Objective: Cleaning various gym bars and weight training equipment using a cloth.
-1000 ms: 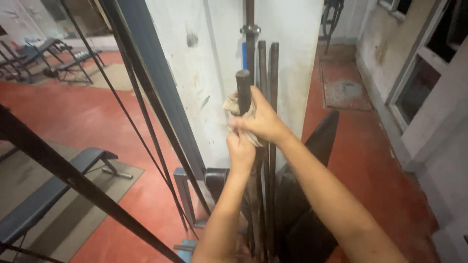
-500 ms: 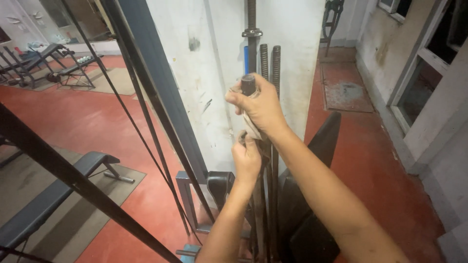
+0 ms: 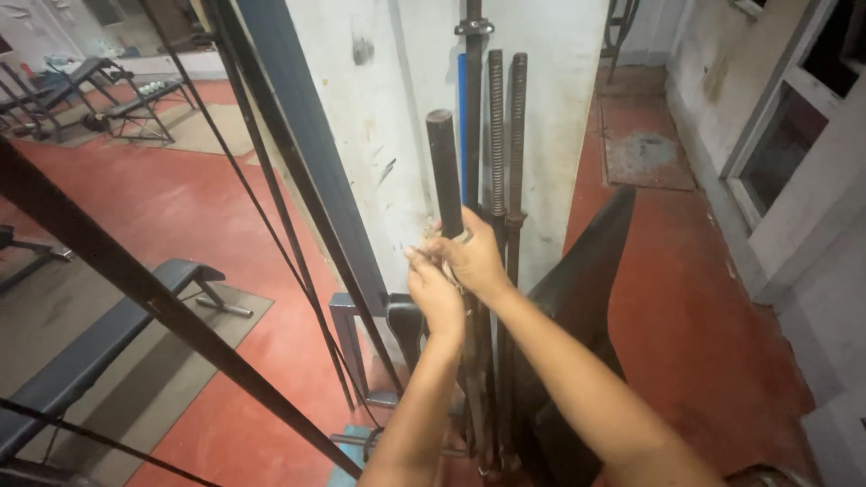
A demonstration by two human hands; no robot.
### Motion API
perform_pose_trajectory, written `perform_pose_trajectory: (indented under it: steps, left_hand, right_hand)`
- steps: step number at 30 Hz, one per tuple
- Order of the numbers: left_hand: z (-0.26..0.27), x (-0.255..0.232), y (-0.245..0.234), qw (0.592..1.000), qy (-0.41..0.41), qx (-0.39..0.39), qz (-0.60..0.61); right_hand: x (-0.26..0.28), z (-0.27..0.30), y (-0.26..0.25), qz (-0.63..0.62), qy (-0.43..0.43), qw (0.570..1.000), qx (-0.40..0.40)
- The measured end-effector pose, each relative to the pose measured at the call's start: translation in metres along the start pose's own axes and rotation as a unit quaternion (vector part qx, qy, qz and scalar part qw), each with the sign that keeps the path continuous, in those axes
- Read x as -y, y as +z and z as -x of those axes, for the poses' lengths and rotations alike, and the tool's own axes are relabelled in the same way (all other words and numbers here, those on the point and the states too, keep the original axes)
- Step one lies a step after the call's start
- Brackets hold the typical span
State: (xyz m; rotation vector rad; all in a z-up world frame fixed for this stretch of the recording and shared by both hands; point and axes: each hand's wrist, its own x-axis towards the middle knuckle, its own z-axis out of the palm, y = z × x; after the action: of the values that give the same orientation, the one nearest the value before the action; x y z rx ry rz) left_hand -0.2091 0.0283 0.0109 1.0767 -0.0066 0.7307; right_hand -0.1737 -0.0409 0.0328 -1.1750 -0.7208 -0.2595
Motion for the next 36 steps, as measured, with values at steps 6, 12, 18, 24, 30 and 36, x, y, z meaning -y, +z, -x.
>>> perform_pose_trajectory:
  steps: [6, 12, 18, 24, 30, 36]
  left_hand:
    - [-0.004, 0.029, -0.035, 0.995, -0.061, 0.009, -0.081]
    - [0.047, 0.135, -0.096, 0.975, -0.136, 0.026, -0.176]
    - [0.046, 0.108, -0.095, 0.987, -0.136, 0.010, -0.085]
    - [0.035, 0.093, -0.101, 0.983, -0.127, 0.022, -0.132]
    - [0.076, 0.078, -0.091, 0.945, 0.114, 0.282, -0.121]
    - [0.086, 0.149, -0.116, 0.921, -0.202, 0.252, -0.220]
  right_hand:
    - [-0.066, 0.059, -0.001, 0.083, 0.028, 0.994, -0.058]
    - [-0.129, 0.126, -0.026, 0.060, 0.100, 0.991, -0.073]
    - [-0.147, 0.152, -0.037, 0.017, 0.081, 0.994, -0.068]
    - [-0.201, 0.208, -0.050, 0.009, 0.311, 0.939, -0.146]
    - [-0.210, 0.223, -0.065, 0.102, 0.142, 0.984, -0.018]
    - [-0.229, 0.248, -0.071, 0.187, 0.175, 0.967, 0.013]
